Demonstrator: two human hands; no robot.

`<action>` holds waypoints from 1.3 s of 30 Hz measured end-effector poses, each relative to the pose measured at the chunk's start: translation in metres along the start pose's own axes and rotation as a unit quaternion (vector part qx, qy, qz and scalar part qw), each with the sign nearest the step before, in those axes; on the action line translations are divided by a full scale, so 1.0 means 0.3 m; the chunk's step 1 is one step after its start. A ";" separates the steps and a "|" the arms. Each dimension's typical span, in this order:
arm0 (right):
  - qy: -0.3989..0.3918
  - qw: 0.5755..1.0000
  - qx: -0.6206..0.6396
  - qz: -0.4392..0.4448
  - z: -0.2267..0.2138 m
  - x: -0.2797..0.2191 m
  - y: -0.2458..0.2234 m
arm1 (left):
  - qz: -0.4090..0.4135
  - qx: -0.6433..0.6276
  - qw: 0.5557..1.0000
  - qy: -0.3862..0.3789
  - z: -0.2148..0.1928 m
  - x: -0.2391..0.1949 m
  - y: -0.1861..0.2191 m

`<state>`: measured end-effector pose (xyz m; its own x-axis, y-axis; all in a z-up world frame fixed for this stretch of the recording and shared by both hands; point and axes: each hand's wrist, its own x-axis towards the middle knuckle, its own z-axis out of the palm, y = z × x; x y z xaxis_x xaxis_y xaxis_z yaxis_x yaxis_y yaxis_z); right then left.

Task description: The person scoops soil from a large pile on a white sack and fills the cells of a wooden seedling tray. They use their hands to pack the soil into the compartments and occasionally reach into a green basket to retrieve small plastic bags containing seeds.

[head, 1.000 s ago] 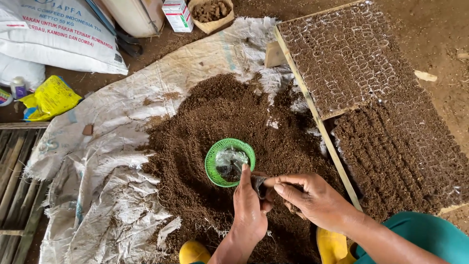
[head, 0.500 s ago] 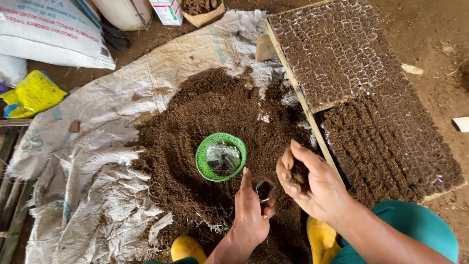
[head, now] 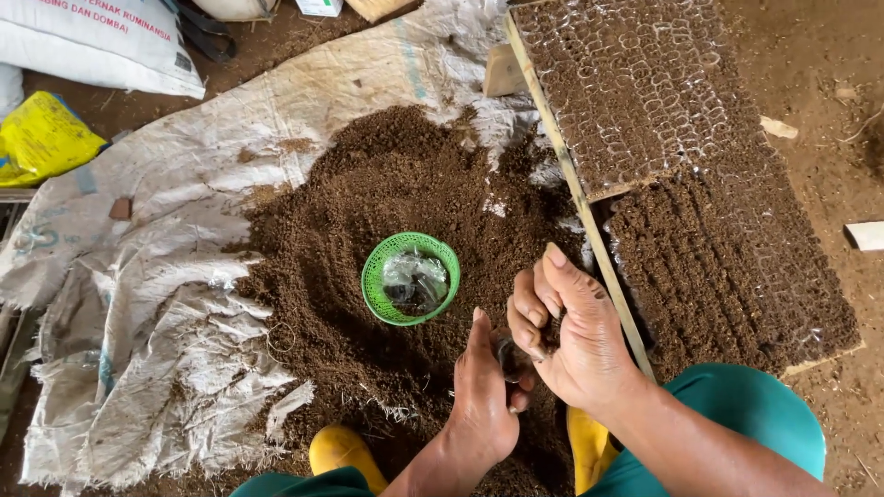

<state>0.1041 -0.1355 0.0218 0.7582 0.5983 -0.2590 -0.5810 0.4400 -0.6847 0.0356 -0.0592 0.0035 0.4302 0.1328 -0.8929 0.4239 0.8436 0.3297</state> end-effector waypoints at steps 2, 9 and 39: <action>-0.006 1.000 -0.005 -0.004 0.007 -0.001 0.006 | 0.000 -0.005 1.000 0.002 -0.007 0.000 0.001; -0.029 0.999 -0.022 -0.024 0.026 -0.005 0.012 | 0.003 -0.017 1.000 0.004 -0.017 -0.001 0.007; -0.072 0.993 -0.044 -0.081 0.028 -0.030 0.002 | 0.008 -0.024 1.000 -0.012 0.000 0.005 -0.001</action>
<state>0.0946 -0.1350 0.0294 0.7856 0.6170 -0.0456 -0.4221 0.4808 -0.7686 0.0359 -0.0593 0.0021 0.4565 0.1346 -0.8795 0.3781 0.8654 0.3287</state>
